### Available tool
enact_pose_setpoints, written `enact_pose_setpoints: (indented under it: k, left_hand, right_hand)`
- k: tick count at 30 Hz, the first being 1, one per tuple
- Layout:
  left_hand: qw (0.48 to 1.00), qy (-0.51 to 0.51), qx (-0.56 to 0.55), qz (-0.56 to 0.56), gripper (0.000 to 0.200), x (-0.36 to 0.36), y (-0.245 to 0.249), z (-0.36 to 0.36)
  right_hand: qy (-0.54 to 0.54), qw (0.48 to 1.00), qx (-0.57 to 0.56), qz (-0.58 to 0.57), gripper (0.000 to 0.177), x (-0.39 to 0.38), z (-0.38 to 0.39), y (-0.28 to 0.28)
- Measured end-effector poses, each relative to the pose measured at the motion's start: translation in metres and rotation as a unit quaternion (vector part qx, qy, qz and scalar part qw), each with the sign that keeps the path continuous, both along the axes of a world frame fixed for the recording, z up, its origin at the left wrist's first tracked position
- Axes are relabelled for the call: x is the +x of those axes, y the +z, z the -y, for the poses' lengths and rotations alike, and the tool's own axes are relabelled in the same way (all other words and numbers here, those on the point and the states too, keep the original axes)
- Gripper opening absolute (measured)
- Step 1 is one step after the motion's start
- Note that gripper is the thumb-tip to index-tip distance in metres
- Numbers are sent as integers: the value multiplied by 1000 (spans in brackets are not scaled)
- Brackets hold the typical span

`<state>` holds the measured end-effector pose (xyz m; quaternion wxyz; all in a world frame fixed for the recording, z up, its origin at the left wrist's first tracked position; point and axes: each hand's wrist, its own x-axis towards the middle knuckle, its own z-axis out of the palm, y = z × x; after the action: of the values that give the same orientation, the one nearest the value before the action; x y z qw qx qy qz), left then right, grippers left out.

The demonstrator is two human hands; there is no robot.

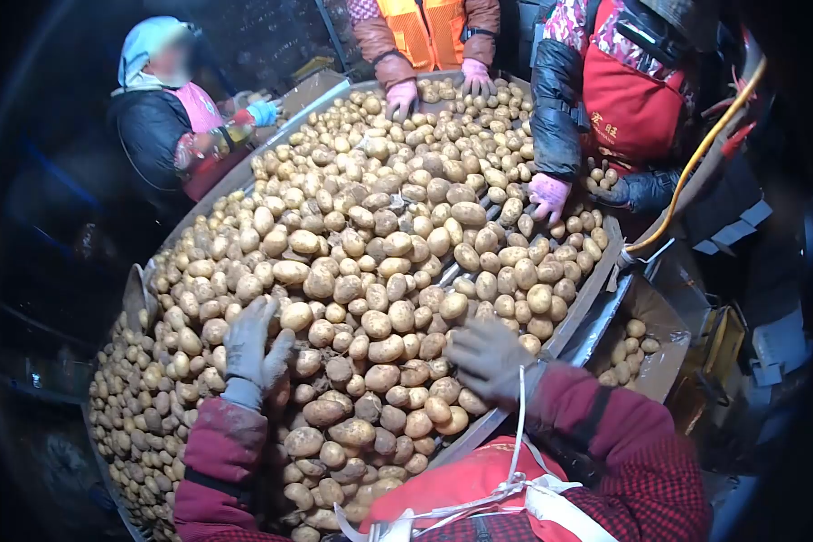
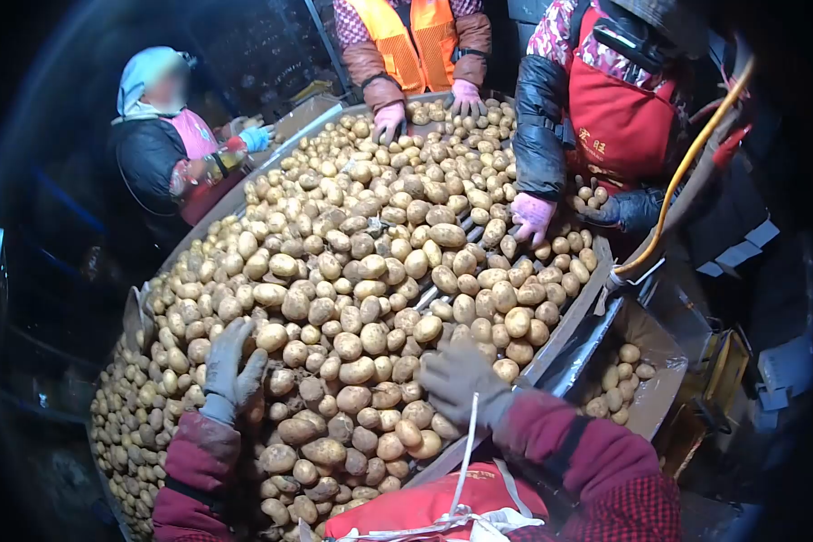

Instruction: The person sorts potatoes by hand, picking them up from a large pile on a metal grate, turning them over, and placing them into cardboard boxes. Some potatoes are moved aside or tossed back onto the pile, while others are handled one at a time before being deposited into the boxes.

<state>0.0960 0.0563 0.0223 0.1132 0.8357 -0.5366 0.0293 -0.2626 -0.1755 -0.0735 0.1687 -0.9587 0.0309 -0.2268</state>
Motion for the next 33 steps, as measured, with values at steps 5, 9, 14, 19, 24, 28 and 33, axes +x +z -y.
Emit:
enact_pose_setpoints:
  k: [5, 9, 14, 19, 24, 28, 33]
  left_hand:
    - [1000, 12, 12, 19, 60, -5, 3, 3]
    - [999, 8, 2, 31, 62, -13, 7, 9]
    - [1000, 9, 22, 18, 65, -12, 13, 11]
    - [999, 16, 31, -1, 64, -11, 21, 17]
    - [999, 16, 37, 1, 65, -6, 19, 18]
    - [999, 11, 24, 22, 64, -6, 14, 18]
    - [1000, 7, 16, 18, 65, -5, 14, 17]
  right_hand:
    - [-185, 981, -12, -62, 47, 24, 83, 11]
    - [-130, 988, 82, -34, 56, 83, 110, 40]
    - [-70, 989, 130, -2, 61, 205, 127, 43]
    - [-100, 975, 97, -171, 56, 310, 142, 58]
    - [-130, 957, 56, -255, 57, 346, 154, 61]
    - [-111, 967, 71, -216, 56, 329, 159, 51]
    - [-16, 953, 108, -284, 56, 269, 145, 44]
